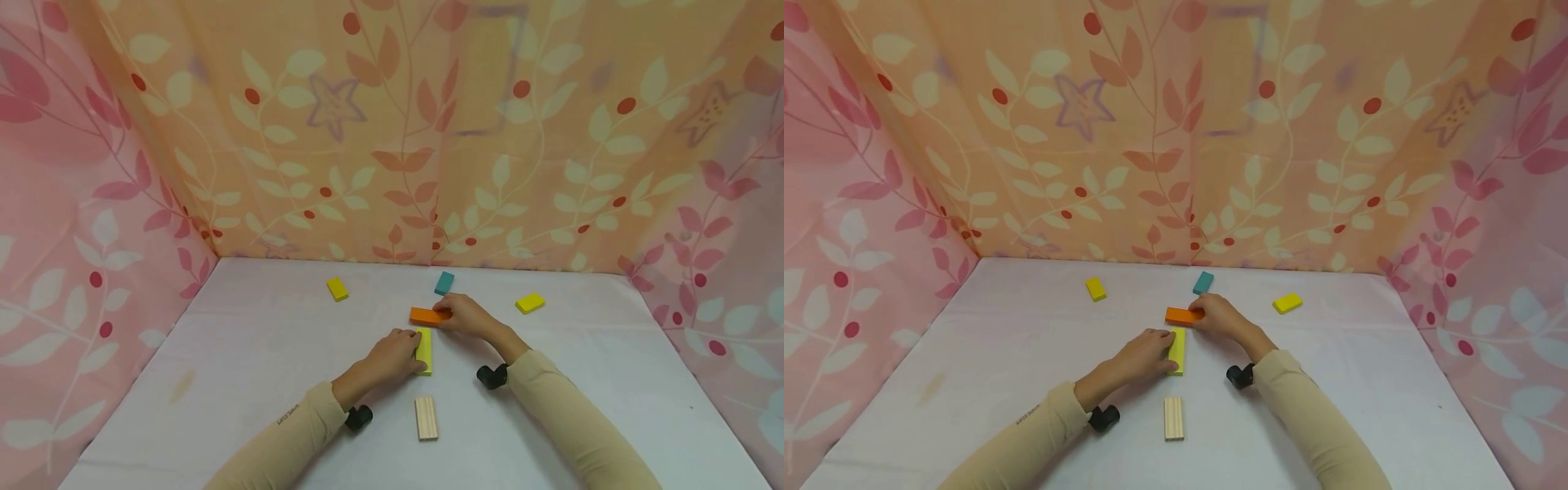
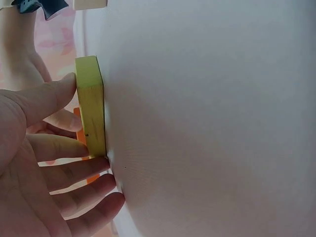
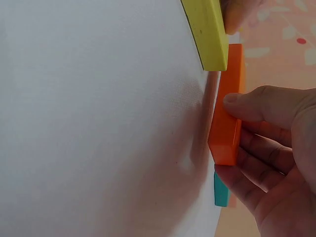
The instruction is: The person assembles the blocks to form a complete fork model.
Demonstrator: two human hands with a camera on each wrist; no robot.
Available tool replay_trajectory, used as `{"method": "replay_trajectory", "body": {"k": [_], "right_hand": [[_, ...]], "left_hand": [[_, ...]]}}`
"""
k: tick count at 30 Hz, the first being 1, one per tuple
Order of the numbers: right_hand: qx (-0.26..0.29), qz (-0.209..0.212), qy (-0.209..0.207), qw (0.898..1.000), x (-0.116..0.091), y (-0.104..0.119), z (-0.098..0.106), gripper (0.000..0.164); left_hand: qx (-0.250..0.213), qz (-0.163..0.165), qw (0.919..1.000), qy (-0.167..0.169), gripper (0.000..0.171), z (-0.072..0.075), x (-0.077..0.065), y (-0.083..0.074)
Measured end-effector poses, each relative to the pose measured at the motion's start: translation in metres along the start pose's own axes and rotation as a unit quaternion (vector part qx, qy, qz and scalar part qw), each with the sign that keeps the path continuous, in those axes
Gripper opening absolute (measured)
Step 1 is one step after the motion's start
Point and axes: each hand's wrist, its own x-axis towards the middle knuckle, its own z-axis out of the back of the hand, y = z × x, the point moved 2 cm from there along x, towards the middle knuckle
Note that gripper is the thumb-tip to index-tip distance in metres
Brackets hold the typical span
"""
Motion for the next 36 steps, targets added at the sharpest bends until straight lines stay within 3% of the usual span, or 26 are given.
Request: {"method": "replay_trajectory", "body": {"k": [9,22,36], "right_hand": [[0.007,-0.012,0.017,1.000,0.006,0.004,-0.004,0.032],[0.018,0.006,0.034,0.999,0.010,0.010,-0.005,0.029],[-0.009,0.016,0.039,0.999,0.008,0.014,-0.008,0.030]], "left_hand": [[-0.002,-0.002,1.0000,0.001,0.065,0.001,0.001,-0.001],[-0.005,0.003,1.0000,0.004,0.067,0.000,0.002,0.000],[-0.005,-0.001,1.0000,0.003,0.065,0.000,0.000,0.000]]}}
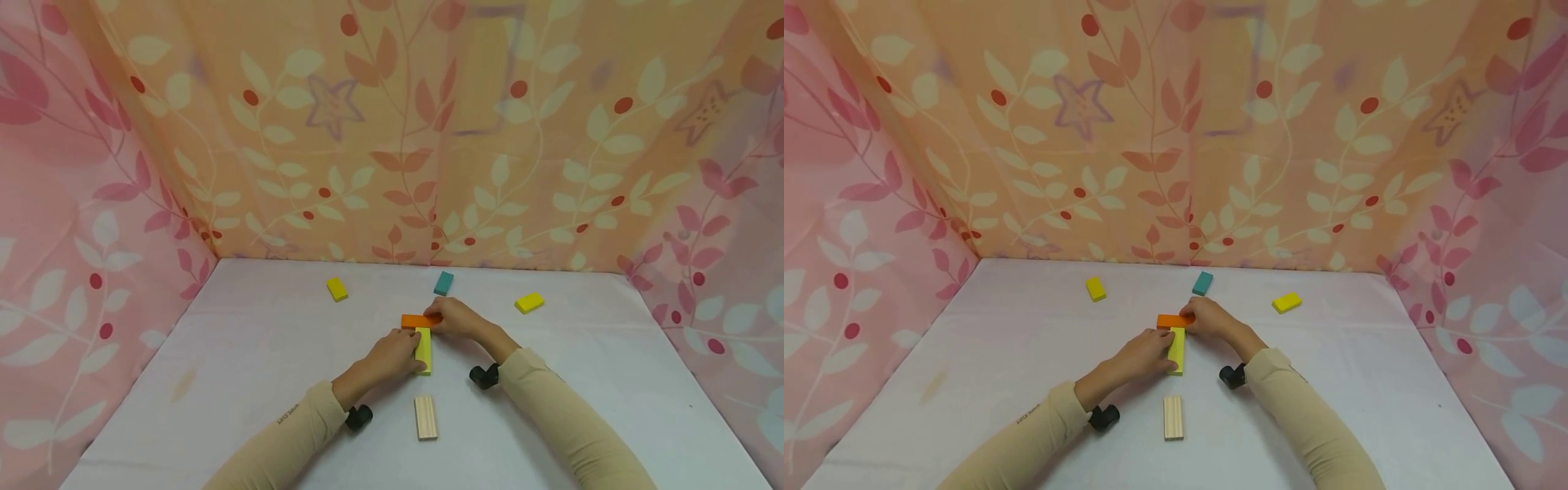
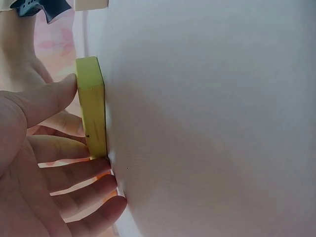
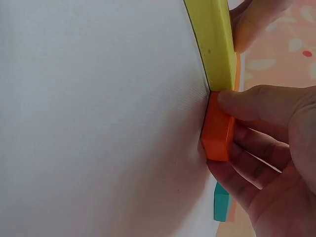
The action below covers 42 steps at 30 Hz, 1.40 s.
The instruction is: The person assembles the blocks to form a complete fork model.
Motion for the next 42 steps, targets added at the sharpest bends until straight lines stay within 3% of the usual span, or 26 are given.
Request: {"method": "replay_trajectory", "body": {"k": [7,22,42], "right_hand": [[-0.033,0.012,-0.009,0.999,-0.0011,-0.0007,-0.0019,0.032],[-0.052,0.017,-0.011,0.998,-0.0038,0.0014,-0.0029,0.032],[-0.018,-0.016,-0.023,0.999,-0.0102,0.0005,-0.0069,0.035]], "left_hand": [[0.003,0.001,1.0000,-0.001,0.066,0.0005,0.0012,0.0004],[0.001,0.000,0.9999,-0.011,0.063,0.0030,0.0015,-0.0014],[0.011,-0.002,0.9999,-0.006,0.064,0.0035,0.0030,-0.0005]]}}
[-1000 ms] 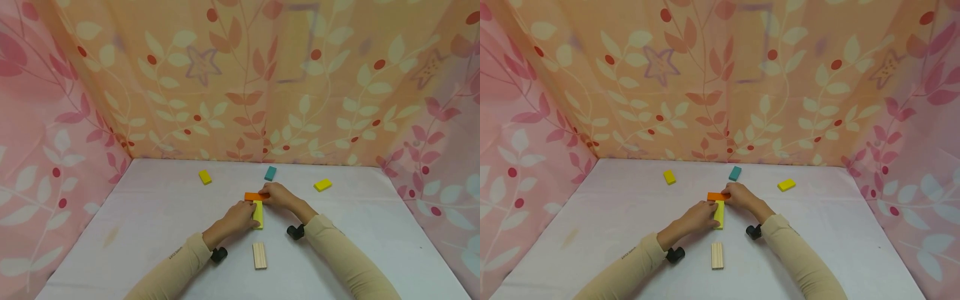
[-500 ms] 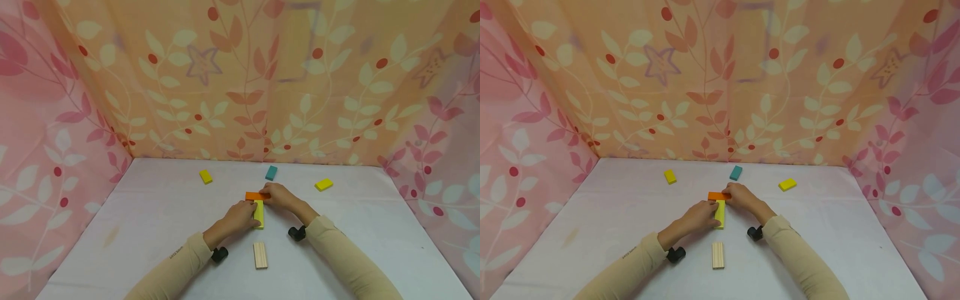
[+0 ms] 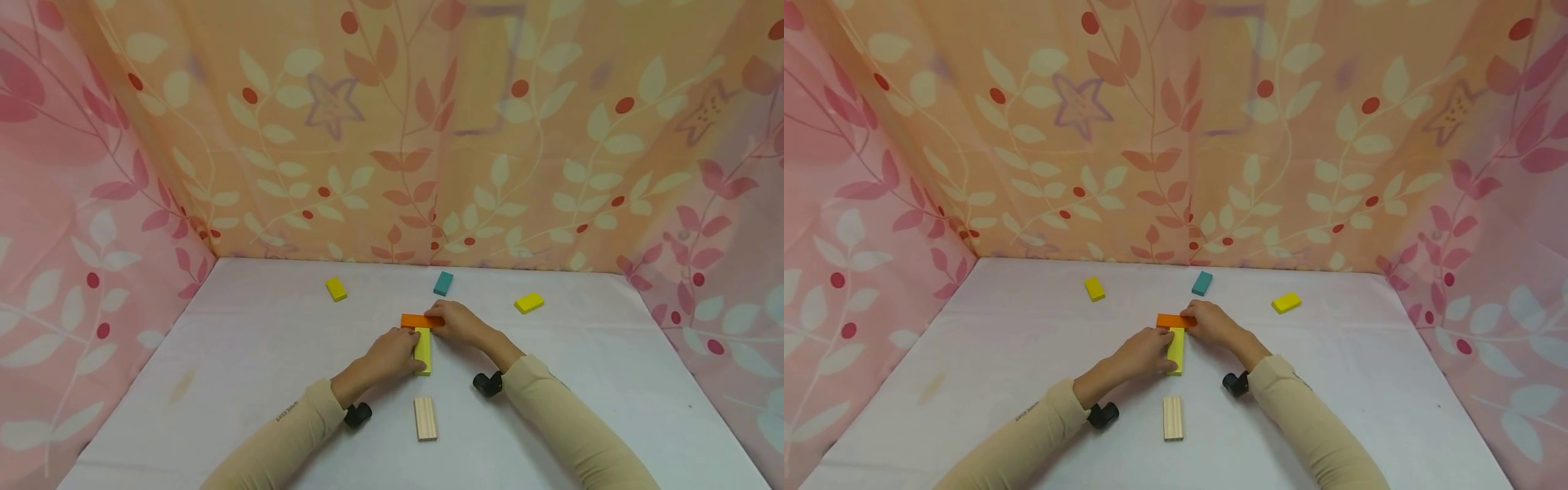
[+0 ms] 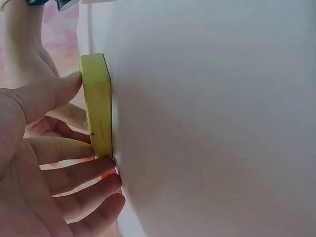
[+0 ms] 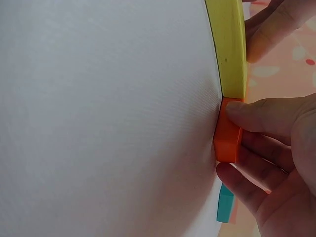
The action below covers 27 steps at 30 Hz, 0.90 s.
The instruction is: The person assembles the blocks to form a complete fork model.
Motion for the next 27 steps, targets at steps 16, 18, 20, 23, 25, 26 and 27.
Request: {"method": "replay_trajectory", "body": {"k": [16,18,20,23,25,26,27], "right_hand": [[0.005,-0.004,0.000,1.000,0.0021,-0.0004,-0.0018,0.034],[0.010,-0.009,0.000,1.000,0.0023,-0.0003,-0.0020,0.034],[0.015,-0.013,-0.001,1.000,0.0021,-0.0002,-0.0020,0.034],[0.022,-0.019,-0.002,1.000,0.0014,-0.0009,-0.0020,0.034],[0.023,-0.019,-0.006,1.000,0.0003,-0.0011,-0.0015,0.034],[0.024,-0.018,-0.007,1.000,-0.0003,-0.0010,-0.0011,0.034],[0.026,-0.016,-0.009,0.999,-0.0007,-0.0011,-0.0008,0.034]], "left_hand": [[-0.002,-0.001,1.0000,0.001,0.062,-0.0005,0.0002,0.0026],[-0.003,-0.004,1.0000,-0.002,0.062,-0.0002,0.0004,0.0031],[-0.008,-0.006,0.9999,-0.004,0.061,-0.0001,0.0009,0.0037],[-0.017,-0.007,0.9998,-0.005,0.061,-0.0001,0.0020,0.0046],[-0.026,-0.005,0.9996,-0.004,0.060,0.0000,0.0026,0.0055],[-0.028,-0.006,0.9996,-0.005,0.060,0.0003,0.0027,0.0060],[-0.030,-0.006,0.9995,-0.006,0.059,0.0007,0.0027,0.0065]]}}
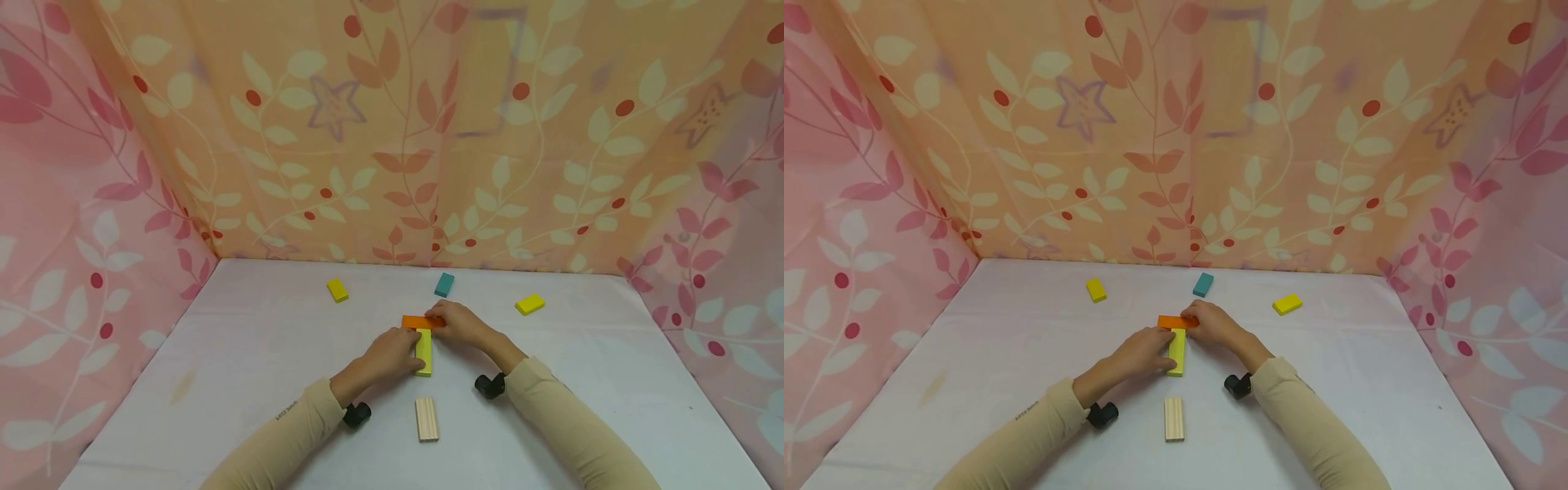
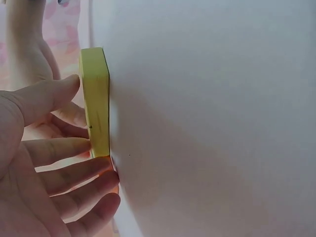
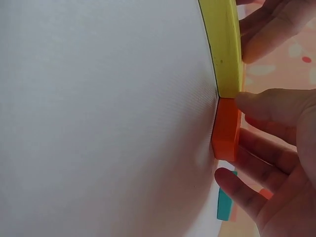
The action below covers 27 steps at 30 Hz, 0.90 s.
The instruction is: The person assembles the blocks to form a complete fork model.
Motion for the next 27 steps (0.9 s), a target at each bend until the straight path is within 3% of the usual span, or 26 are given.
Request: {"method": "replay_trajectory", "body": {"k": [11,27], "right_hand": [[-0.005,0.015,-0.003,1.000,-0.006,-0.004,0.000,0.031],[0.021,0.025,-0.038,0.999,-0.047,0.003,0.006,0.034]], "left_hand": [[-0.004,-0.035,0.9988,-0.035,0.051,0.007,-0.001,0.001],[-0.011,-0.049,0.9987,0.004,0.056,0.013,0.008,0.000]]}}
